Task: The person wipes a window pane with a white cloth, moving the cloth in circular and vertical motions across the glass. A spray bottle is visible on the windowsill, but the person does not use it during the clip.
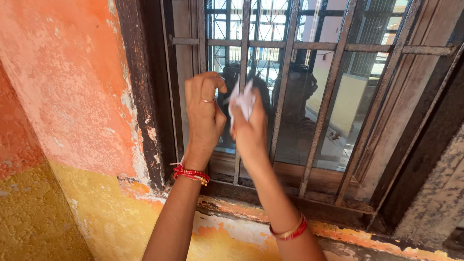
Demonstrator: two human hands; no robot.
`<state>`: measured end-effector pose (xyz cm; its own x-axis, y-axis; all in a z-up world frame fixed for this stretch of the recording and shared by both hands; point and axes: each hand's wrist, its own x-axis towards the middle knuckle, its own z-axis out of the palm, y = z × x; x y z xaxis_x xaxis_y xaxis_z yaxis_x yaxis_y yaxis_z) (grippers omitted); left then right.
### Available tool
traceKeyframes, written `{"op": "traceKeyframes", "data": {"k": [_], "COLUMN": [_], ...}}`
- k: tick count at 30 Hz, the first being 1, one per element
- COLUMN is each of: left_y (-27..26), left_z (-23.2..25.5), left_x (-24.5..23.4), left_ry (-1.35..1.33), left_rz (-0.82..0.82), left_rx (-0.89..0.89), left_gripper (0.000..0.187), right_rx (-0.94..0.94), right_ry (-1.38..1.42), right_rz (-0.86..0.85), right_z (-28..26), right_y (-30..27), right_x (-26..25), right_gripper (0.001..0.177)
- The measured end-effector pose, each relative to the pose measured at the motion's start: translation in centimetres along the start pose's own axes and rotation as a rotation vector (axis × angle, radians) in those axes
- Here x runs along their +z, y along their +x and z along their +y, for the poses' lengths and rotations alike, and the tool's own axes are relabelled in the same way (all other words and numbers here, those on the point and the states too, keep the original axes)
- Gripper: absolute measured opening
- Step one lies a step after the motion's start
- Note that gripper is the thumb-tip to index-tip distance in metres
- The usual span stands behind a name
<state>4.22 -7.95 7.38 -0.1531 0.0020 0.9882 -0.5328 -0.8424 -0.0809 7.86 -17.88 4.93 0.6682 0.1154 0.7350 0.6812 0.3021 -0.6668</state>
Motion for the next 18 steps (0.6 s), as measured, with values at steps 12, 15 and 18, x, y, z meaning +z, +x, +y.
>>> {"op": "traceKeyframes", "data": {"k": [12,15,18], "left_y": [0.4,0.5,0.3], "left_z": [1.2,1.1,0.8], "left_x": [-1.2,-1.3,-1.1], "left_ry": [-0.003,-0.018,-0.016], "left_rz": [-0.034,-0.035,-0.034], "left_rx": [0.009,0.009,0.000], "left_gripper": [0.039,0.038,0.040], "right_rx": [-0.311,-0.746,-0.958], "right_ry": [-1.072,-1.017,-1.087], "right_rz": [-0.074,0.029,-0.027], "right_z": [3.2,1.6,1.9], "right_y": [-13.9,-14.1,-11.8], "right_x": [-3.4,-3.5,-2.4], "right_gripper": [0.061,0.051,0.040]}}
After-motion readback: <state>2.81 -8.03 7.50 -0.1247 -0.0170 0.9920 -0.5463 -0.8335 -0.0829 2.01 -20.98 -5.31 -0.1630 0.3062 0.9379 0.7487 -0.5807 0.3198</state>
